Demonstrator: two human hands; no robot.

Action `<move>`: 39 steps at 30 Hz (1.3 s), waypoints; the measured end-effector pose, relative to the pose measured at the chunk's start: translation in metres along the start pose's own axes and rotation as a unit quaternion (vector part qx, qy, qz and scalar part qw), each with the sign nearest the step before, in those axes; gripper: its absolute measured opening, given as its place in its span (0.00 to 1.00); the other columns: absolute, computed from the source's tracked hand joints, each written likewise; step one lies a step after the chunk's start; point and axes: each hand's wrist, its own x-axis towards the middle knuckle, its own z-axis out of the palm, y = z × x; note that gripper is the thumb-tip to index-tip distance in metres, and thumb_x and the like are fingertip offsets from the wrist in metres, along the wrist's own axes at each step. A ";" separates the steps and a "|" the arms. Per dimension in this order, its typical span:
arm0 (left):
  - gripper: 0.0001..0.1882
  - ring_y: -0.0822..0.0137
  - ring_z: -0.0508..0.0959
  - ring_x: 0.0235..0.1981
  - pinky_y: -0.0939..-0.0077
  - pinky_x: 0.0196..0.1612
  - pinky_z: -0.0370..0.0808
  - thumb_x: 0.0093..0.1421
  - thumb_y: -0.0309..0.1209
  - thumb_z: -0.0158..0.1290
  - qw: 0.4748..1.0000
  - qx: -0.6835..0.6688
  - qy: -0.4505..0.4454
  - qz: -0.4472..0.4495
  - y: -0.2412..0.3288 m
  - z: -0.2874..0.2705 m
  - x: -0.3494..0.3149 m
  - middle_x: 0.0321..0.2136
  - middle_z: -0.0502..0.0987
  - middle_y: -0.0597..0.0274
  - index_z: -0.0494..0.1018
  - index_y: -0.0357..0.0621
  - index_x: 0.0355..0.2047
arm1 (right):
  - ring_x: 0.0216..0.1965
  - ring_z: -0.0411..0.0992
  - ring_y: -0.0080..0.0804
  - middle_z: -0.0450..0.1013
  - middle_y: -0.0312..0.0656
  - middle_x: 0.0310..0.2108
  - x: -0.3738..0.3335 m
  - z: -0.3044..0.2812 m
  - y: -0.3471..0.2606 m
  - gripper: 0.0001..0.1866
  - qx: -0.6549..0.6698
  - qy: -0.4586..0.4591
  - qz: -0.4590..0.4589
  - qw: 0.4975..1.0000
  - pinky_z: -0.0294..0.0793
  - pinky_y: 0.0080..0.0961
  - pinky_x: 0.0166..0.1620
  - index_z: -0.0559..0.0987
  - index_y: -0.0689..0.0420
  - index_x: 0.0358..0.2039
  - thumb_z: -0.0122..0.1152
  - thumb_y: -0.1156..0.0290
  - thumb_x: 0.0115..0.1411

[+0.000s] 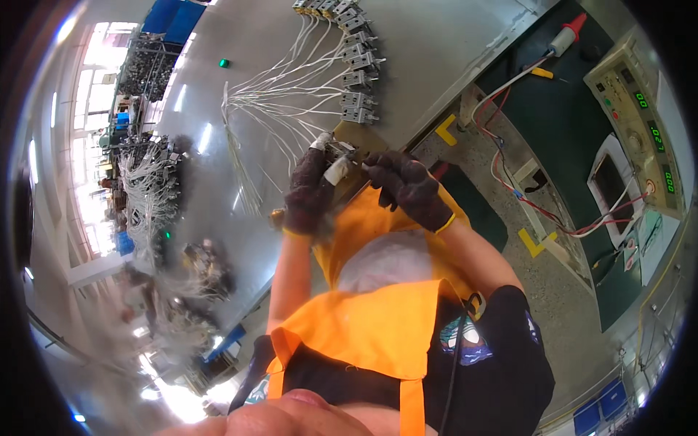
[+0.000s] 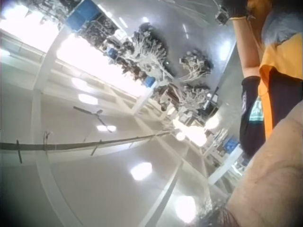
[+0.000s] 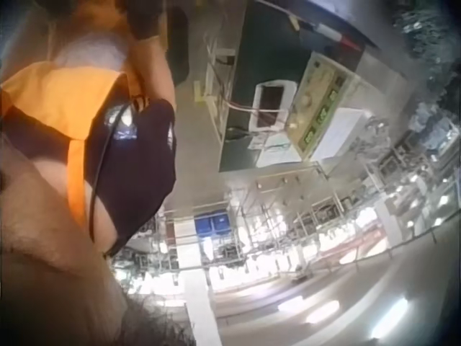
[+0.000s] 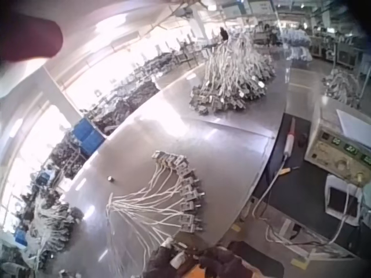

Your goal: Assembling a complex wiring harness by connecting various wire segments to components on a circular metal jig.

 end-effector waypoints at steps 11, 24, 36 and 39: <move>0.29 0.47 0.78 0.39 0.56 0.42 0.73 0.54 0.51 0.60 0.996 0.055 0.033 -0.068 0.008 0.010 0.007 0.34 0.79 0.47 0.74 0.41 0.48 | 0.45 0.72 0.44 0.74 0.43 0.47 0.030 -0.012 0.011 0.14 -0.551 0.012 -0.478 0.684 0.73 0.36 0.49 0.81 0.54 0.43 0.62 0.76 0.55; 0.28 0.48 0.77 0.36 0.58 0.41 0.74 0.50 0.41 0.65 0.963 0.164 0.180 0.115 0.002 0.021 -0.006 0.37 0.76 0.47 0.72 0.39 0.47 | 0.16 0.64 0.22 0.69 0.32 0.22 0.021 0.016 0.025 0.11 0.436 -0.048 0.204 0.875 0.65 0.19 0.18 0.75 0.57 0.42 0.49 0.64 0.67; 0.26 0.70 0.75 0.41 0.74 0.47 0.73 0.57 0.26 0.58 0.965 -0.215 0.014 -0.148 0.002 0.015 -0.005 0.42 0.77 0.61 0.66 0.37 0.56 | 0.40 0.73 0.28 0.73 0.42 0.44 0.062 -0.008 0.004 0.14 0.271 0.003 -0.119 0.955 0.76 0.22 0.45 0.74 0.63 0.46 0.48 0.66 0.69; 0.26 0.71 0.75 0.40 0.74 0.48 0.72 0.58 0.28 0.58 0.990 -0.059 0.000 -0.130 0.029 0.010 0.002 0.40 0.77 0.61 0.66 0.35 0.55 | 0.33 0.73 0.23 0.74 0.39 0.38 0.045 -0.014 0.003 0.14 0.204 0.060 -0.104 0.972 0.75 0.16 0.36 0.74 0.62 0.46 0.49 0.65 0.69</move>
